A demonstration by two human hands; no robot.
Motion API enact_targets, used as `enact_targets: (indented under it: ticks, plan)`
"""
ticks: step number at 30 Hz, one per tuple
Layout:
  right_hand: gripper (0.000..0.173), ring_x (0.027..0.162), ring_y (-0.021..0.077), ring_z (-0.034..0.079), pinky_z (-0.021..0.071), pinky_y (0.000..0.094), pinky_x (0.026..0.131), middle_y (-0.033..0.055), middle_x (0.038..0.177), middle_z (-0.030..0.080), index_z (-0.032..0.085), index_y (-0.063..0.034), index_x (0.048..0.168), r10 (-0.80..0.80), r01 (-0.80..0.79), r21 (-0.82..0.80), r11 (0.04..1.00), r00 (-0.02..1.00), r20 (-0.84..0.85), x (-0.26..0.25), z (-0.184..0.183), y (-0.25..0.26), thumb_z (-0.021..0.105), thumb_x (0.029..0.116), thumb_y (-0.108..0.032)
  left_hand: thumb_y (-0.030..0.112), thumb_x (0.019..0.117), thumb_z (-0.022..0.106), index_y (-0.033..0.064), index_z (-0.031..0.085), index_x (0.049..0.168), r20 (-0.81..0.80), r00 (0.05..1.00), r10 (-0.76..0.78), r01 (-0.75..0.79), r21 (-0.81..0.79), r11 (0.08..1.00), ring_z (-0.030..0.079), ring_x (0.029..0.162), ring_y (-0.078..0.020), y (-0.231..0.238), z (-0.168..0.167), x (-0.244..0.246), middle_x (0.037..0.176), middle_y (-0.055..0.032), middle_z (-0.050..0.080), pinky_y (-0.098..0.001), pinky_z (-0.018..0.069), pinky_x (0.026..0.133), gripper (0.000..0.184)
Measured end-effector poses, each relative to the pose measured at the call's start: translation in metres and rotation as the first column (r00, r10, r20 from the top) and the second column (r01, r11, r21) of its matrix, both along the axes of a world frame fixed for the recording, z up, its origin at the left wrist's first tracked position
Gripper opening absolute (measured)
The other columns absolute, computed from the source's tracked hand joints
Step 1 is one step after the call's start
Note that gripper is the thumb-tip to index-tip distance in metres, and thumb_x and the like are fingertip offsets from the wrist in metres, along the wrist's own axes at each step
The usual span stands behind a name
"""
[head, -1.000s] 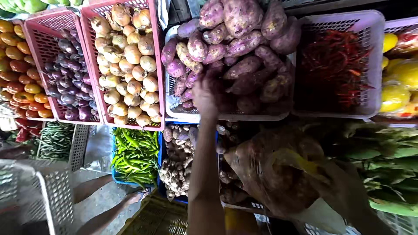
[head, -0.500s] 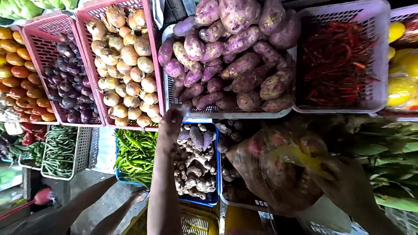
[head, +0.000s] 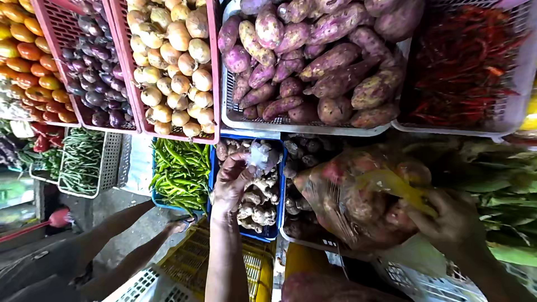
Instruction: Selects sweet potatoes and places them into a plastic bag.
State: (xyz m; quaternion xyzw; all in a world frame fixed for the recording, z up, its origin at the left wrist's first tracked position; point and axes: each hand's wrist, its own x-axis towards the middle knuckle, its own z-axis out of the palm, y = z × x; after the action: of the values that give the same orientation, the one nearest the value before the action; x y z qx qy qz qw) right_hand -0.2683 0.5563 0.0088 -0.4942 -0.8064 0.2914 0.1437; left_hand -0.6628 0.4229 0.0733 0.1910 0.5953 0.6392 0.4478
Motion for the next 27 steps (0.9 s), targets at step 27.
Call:
enact_targets:
  ticks: [27]
  plan:
    - [0.062,0.116,0.0633,0.052,0.0388,0.0709,0.102,0.0419,0.118,0.061,0.061,0.0155,0.121,0.081,-0.062,-0.166,0.984,0.99,0.111,0.003,0.016,0.008,0.058,0.0975,-0.041,0.005,0.0835,0.081,0.0116,0.064,0.122,0.149,0.968,0.202,-0.189,-0.097,0.977,0.073,0.089,-0.0124,-0.121,0.03,0.126,0.109,-0.0007,0.074,-0.0316,0.0637,0.079,0.043]
